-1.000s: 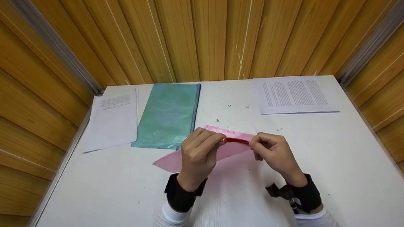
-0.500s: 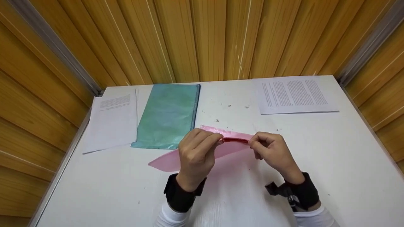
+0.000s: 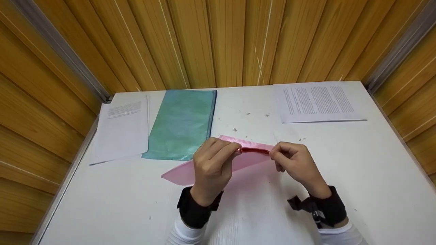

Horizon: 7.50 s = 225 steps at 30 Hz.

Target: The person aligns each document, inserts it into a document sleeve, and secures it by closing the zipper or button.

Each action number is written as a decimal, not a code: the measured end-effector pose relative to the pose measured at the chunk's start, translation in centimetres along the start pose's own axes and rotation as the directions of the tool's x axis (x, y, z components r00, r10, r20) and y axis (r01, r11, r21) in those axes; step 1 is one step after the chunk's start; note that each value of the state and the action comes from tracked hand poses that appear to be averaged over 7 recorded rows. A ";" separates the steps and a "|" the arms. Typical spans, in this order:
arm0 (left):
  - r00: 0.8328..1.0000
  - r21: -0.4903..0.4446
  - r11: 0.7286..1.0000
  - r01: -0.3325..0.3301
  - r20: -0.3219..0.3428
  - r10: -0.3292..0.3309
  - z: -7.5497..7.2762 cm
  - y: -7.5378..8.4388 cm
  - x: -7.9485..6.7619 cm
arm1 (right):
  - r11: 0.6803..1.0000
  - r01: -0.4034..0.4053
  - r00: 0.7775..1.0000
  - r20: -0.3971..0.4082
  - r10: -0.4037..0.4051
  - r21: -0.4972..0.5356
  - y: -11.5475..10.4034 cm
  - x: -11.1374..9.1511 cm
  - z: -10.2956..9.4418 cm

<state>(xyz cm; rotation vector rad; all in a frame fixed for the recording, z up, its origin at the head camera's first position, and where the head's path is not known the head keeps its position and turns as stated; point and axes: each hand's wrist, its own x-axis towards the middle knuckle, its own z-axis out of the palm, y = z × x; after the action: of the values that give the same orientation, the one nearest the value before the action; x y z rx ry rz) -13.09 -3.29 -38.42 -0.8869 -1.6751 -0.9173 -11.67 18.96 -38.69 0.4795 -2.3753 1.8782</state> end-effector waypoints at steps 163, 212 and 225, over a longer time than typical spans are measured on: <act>0.988 0.037 0.999 -0.027 -0.154 0.032 -1.6 -0.1 0.6 | 0.936 -0.280 0.960 -0.065 0.272 -0.213 6.3 1.7 -4.3; 0.983 0.055 0.998 -0.044 -0.174 0.053 -1.9 0.0 0.7 | 0.900 -0.387 0.922 -0.113 0.371 -0.201 11.3 1.9 -5.7; 0.982 0.046 0.998 -0.032 -0.187 0.041 -2.1 0.1 0.8 | 0.875 -0.413 0.911 -0.111 0.398 -0.254 11.9 1.9 -6.1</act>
<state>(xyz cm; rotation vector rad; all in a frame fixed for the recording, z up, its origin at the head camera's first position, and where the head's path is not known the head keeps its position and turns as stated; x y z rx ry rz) -12.34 -5.05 -37.17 -0.7749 -1.5066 -0.9077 -17.72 26.84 -47.80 -0.1066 -2.8049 1.6169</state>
